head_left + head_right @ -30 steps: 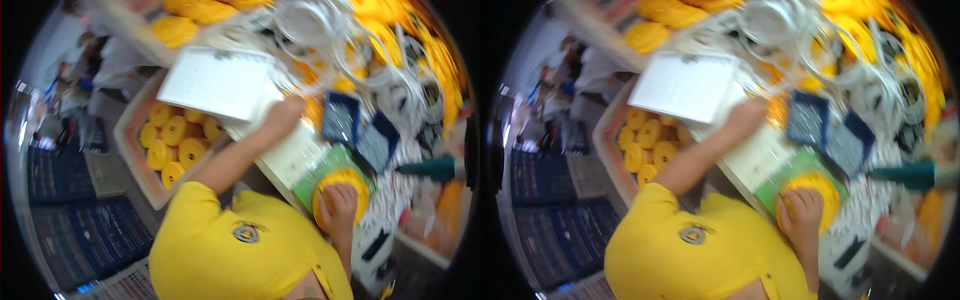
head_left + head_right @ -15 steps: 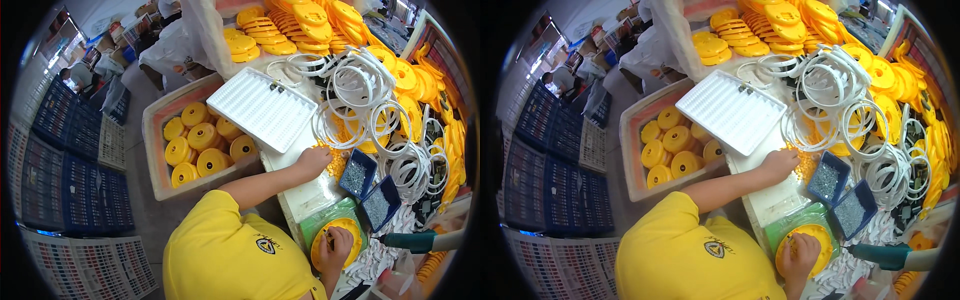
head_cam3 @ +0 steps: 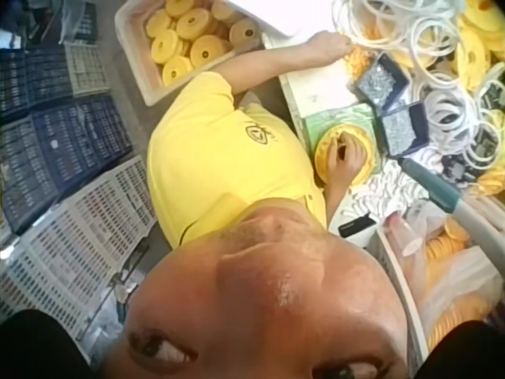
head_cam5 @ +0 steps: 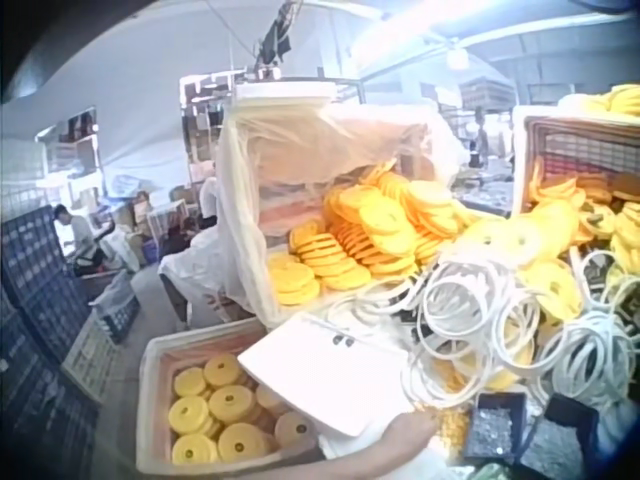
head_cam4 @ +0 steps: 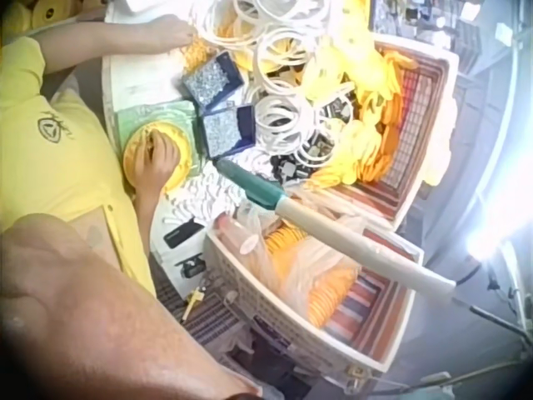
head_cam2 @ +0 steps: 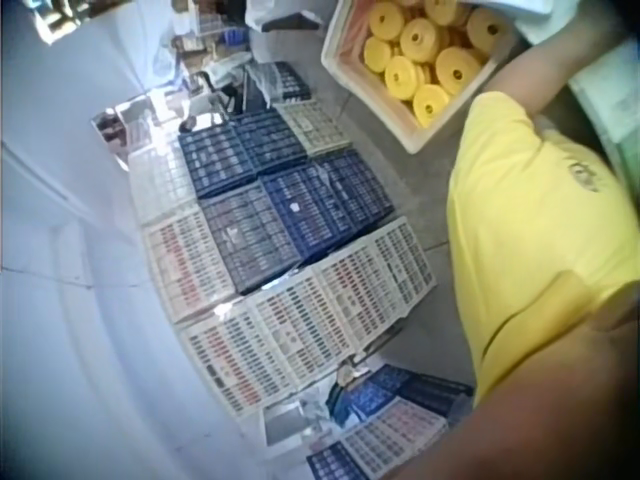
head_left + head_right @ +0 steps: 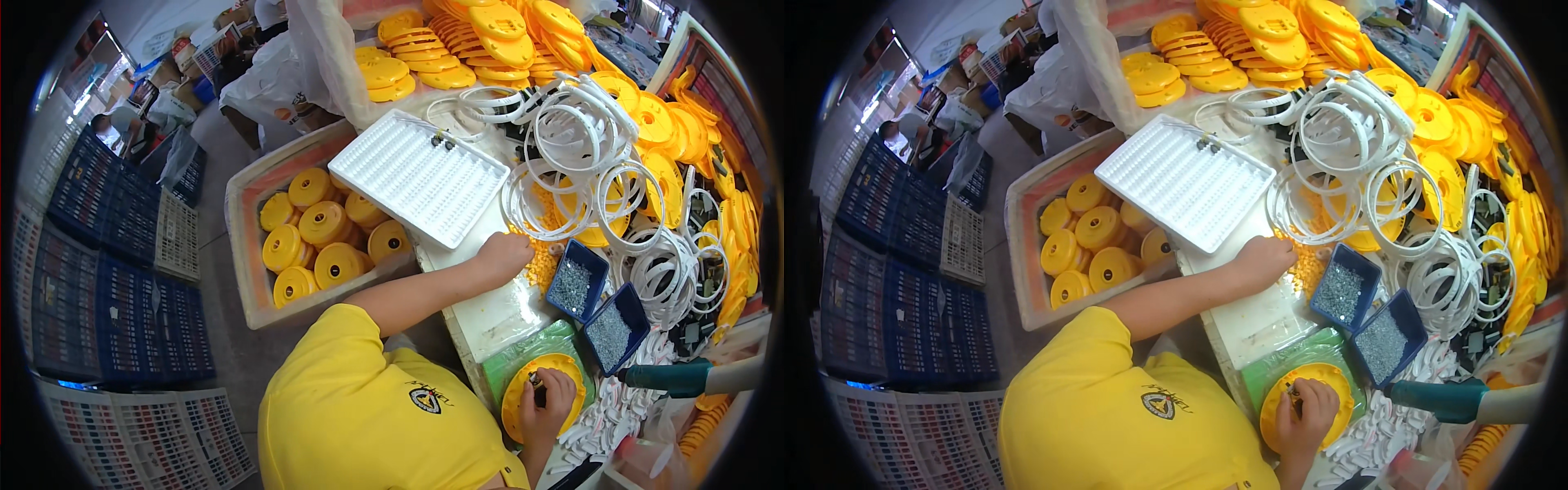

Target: The person assembles a plastic device by securing internal components with an electric screwdriver, soldering wires using a soldering iron, and fitting and fastening the plastic outer casing together with the electric screwdriver.

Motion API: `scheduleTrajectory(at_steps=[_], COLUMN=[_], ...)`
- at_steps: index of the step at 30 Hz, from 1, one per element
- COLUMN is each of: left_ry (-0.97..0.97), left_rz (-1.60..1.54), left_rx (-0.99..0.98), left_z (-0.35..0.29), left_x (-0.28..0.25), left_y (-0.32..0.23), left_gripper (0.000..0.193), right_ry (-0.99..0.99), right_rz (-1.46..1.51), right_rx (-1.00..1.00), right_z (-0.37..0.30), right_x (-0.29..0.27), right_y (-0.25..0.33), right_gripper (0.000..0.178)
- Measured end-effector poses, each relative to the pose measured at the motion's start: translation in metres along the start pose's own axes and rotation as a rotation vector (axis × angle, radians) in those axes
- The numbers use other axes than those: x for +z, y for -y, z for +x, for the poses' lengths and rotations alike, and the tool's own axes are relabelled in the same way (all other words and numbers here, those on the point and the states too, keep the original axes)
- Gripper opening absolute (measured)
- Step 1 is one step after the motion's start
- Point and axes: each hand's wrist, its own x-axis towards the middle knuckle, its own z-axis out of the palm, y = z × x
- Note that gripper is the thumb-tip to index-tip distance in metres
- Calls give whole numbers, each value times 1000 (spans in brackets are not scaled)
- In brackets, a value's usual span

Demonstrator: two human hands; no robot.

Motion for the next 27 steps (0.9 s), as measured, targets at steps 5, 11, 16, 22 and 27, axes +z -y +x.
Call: scheduleTrajectory(at_steps=[5,11,16,22,27], left_ry=[-131,-150,298,532,576], left_rz=[-122,-397,-1351,-1671,-1690], left_rx=[9,-21,-322,-524,-533], left_z=[-3,-21,-62,-87,-87], left_x=[-16,-35,-32,-12,-14], left_y=[-6,-32,-90,-118,-119], left_gripper=[4,9,22,21,23], right_ry=[-22,-85,-116,-138,-133], right_rz=[18,6,31,51,81], right_rx=[-2,33,81,103,83], right_z=[2,3,5,4,2], right_x=[0,6,7,12,13], right_y=[0,-7,-6,-9,-11], right_gripper=[32,31,31,34,35])
